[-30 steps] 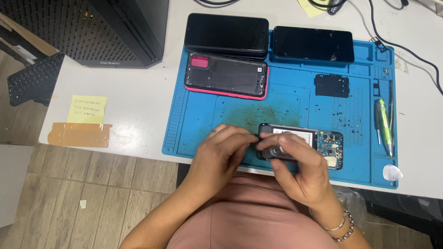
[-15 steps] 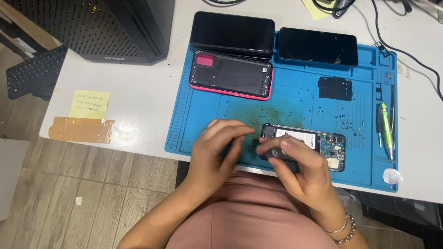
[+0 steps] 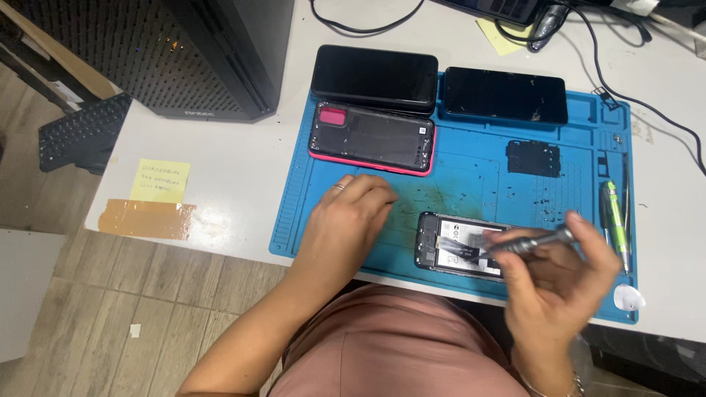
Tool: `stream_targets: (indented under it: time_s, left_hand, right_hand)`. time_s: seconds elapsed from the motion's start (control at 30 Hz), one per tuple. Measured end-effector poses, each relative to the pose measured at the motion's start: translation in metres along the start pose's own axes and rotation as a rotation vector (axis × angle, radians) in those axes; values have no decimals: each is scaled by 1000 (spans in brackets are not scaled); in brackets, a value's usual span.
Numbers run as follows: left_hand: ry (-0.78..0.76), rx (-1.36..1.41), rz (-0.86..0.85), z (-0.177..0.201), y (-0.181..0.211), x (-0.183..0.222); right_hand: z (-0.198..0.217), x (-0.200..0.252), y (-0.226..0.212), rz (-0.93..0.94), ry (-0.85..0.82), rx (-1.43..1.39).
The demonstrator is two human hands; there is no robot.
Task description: The person uses a screwdriver to remove screws from a disassembled smartphone on a blue mat. They lift and set aside a metal bracket, then continue unscrewing components near the battery area.
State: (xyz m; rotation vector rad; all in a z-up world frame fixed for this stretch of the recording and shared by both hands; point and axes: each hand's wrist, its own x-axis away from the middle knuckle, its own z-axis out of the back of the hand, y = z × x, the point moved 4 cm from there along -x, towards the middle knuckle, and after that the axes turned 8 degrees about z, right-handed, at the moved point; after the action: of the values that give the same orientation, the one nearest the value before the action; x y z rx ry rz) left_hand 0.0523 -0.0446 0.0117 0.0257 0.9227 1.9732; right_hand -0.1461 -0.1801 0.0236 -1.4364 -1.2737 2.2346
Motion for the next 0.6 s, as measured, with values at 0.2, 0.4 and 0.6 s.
stream_targets:
  time_s: [0.2, 0.4, 0.6]
  left_hand:
    - [-51, -78, -69, 0, 7, -20]
    - [-96, -207, -159, -13, 12, -41]
    - [-77, -317, -233, -30, 16, -46]
  right_hand:
    - [21, 2, 0, -88, 105, 87]
    - [28, 7, 9, -166, 127, 66]
    - [33, 7, 12, -179, 110, 50]
